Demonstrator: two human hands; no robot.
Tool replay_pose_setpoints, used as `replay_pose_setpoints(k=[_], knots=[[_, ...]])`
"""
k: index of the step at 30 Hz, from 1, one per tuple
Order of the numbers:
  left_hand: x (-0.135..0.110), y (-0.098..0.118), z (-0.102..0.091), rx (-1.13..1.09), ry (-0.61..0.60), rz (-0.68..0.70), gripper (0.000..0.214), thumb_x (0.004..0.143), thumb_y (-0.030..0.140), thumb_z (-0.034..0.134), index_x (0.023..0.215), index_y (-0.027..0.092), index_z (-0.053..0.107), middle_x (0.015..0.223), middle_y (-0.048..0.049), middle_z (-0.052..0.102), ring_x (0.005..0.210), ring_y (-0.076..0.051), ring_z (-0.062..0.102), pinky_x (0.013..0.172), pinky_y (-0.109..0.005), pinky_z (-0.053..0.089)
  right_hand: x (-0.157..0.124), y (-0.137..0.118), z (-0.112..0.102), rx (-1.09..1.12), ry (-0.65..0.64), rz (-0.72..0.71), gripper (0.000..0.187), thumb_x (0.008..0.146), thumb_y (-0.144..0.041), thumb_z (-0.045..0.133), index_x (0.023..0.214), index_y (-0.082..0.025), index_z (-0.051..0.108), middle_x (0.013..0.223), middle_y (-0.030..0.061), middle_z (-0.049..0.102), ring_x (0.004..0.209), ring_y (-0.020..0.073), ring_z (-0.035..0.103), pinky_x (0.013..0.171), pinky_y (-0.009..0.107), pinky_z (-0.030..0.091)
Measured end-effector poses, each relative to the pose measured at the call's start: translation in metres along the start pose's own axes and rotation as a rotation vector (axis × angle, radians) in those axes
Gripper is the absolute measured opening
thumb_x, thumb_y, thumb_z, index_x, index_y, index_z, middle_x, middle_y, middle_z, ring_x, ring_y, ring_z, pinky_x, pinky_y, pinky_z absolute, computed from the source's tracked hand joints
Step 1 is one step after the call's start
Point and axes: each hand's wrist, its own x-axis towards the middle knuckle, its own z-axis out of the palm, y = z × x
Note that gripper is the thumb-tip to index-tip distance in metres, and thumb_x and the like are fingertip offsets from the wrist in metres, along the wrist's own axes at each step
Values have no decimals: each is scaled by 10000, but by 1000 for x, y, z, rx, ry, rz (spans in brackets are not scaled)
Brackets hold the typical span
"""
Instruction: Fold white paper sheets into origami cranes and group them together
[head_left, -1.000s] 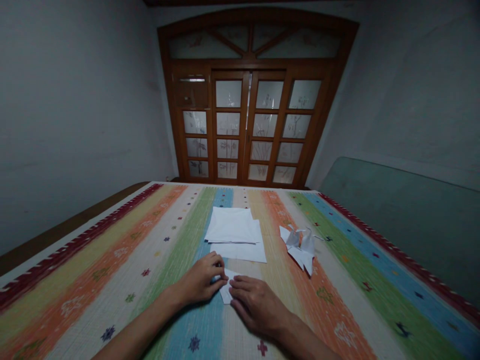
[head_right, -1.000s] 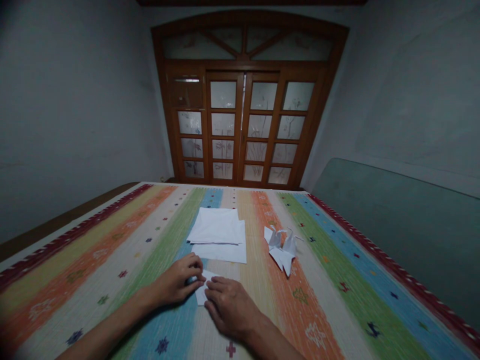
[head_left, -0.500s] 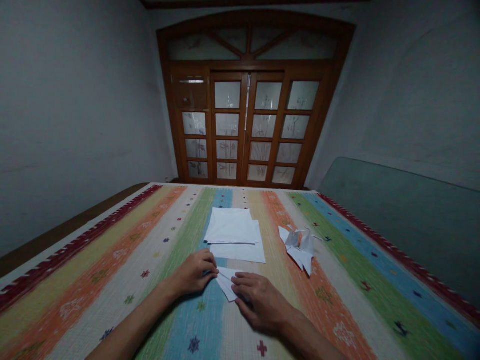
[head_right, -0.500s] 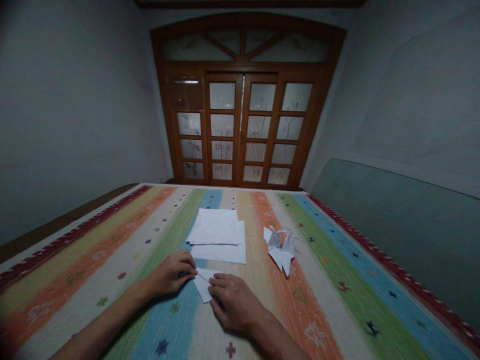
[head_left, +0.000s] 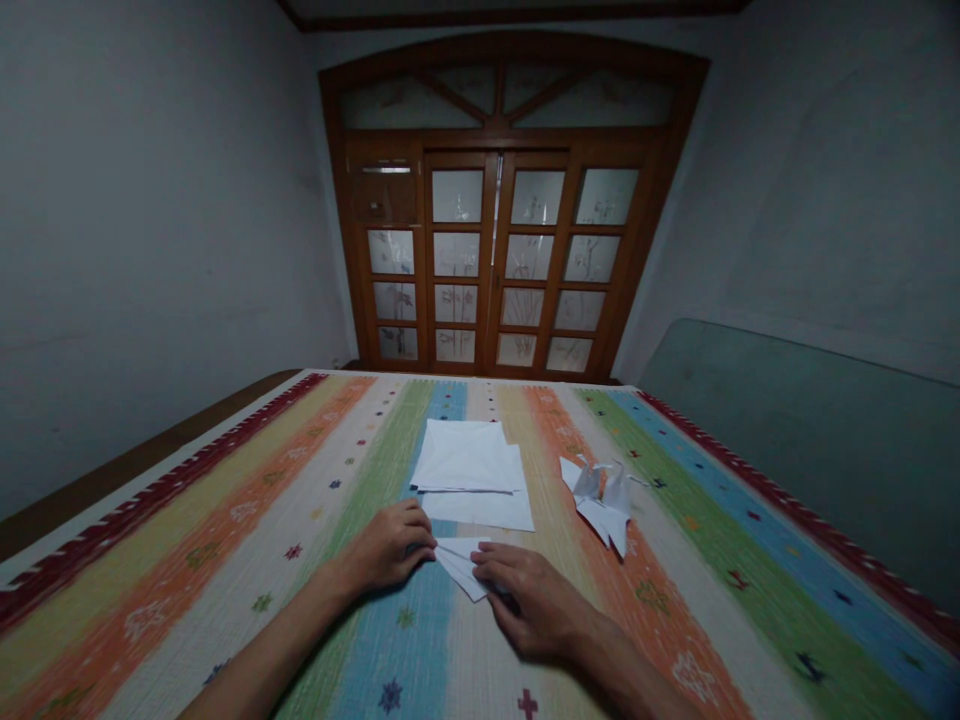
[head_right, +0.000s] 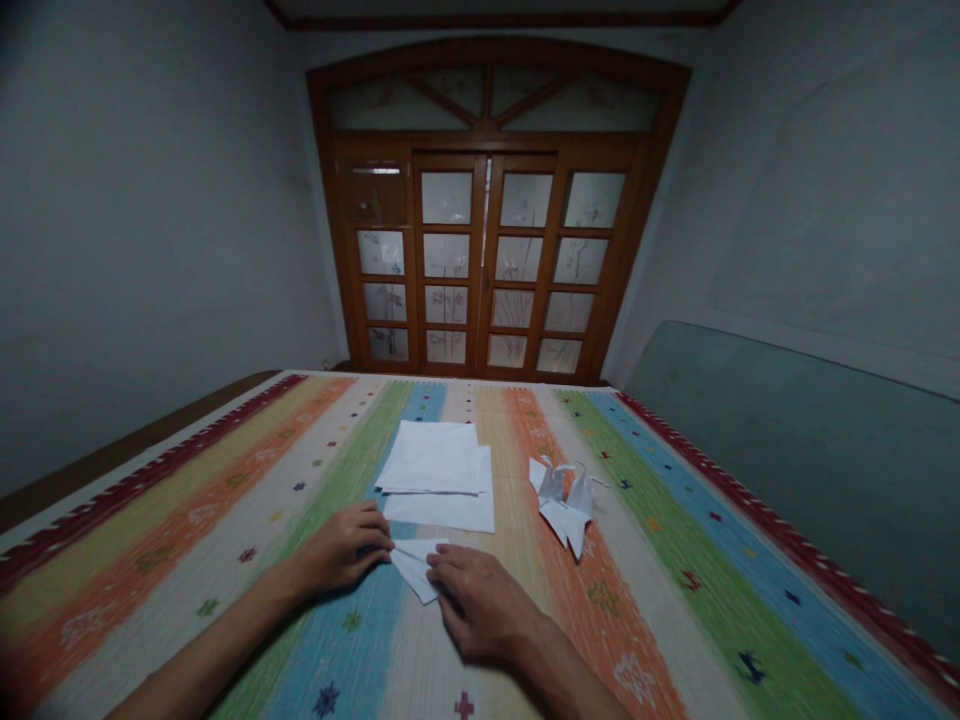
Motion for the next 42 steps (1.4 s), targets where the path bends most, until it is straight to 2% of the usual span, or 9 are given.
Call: replay_pose_setpoints(k=[4, 9, 16, 21, 26, 32, 35, 38, 42], knots=[[-1, -3, 6, 35, 38, -1, 119, 943, 207, 633, 892, 179, 738, 855, -77, 702, 837, -207, 606, 738, -307, 478, -1, -1, -5, 39, -21, 39, 420, 797, -135, 621, 1213, -156, 682, 1352, 144, 653, 1275, 283, 594, 1111, 440, 462], [-1, -3, 9, 128, 23, 17, 178, 978, 219, 581, 880, 173, 723, 821, -77, 692, 791, -208, 585, 686, -301, 454, -3, 1, -7, 57, -50, 106, 511, 796, -222, 701, 1301, -182, 633, 1423, 148, 591, 1299, 309, 564, 1111, 472, 454], [-2, 3, 3, 97, -6, 7, 122, 925, 171, 599, 962, 177, 715, 892, -88, 676, 856, -220, 600, 721, -313, 469, 0, 1, -6, -18, -49, 37, 387, 895, -189, 573, 1272, -163, 661, 1368, 153, 636, 1263, 284, 598, 1085, 437, 492], [-4, 4, 4, 42, -4, -36, 155, 902, 200, 627, 1031, 191, 712, 944, -94, 661, 897, -236, 612, 782, -342, 485, 2, 3, -1, -35, 9, -31, 362, 937, -172, 519, 1266, -180, 669, 1318, 133, 677, 1242, 271, 620, 1084, 416, 495], [-3, 4, 6, 45, 2, -52, 152, 925, 233, 611, 1034, 200, 711, 946, -94, 660, 877, -228, 620, 758, -326, 485, 5, 14, 9, -6, 76, -30, 334, 996, -174, 441, 1260, -169, 646, 1230, 134, 717, 1126, 240, 680, 1001, 382, 539], [-1, 3, 12, 91, 57, -33, 161, 951, 189, 560, 1000, 204, 713, 881, -83, 669, 811, -207, 620, 702, -298, 476, 10, 16, 9, 145, 177, 82, 331, 1048, -272, 382, 1135, -169, 684, 1039, 116, 768, 942, 224, 724, 856, 325, 554], [1, 6, 15, 35, 96, -103, 173, 958, 174, 528, 951, 191, 700, 892, -84, 685, 817, -206, 632, 715, -299, 485, 13, 11, 2, 227, 208, 147, 347, 1051, -319, 387, 1093, -182, 702, 1016, 100, 768, 927, 227, 719, 848, 324, 540], [4, 10, 17, -63, 160, -211, 162, 951, 180, 523, 914, 186, 681, 871, -78, 707, 810, -209, 650, 732, -308, 498, 14, 7, -3, 304, 190, 176, 289, 1006, -364, 503, 1120, -189, 703, 1046, 92, 768, 953, 240, 714, 864, 334, 536], [8, 14, 18, -167, 216, -317, 158, 933, 218, 549, 882, 189, 696, 839, -67, 738, 791, -217, 676, 752, -321, 508, 12, 7, -1, 331, 170, 176, 339, 932, -372, 606, 1193, -173, 691, 1129, 121, 756, 995, 267, 710, 883, 365, 548]])
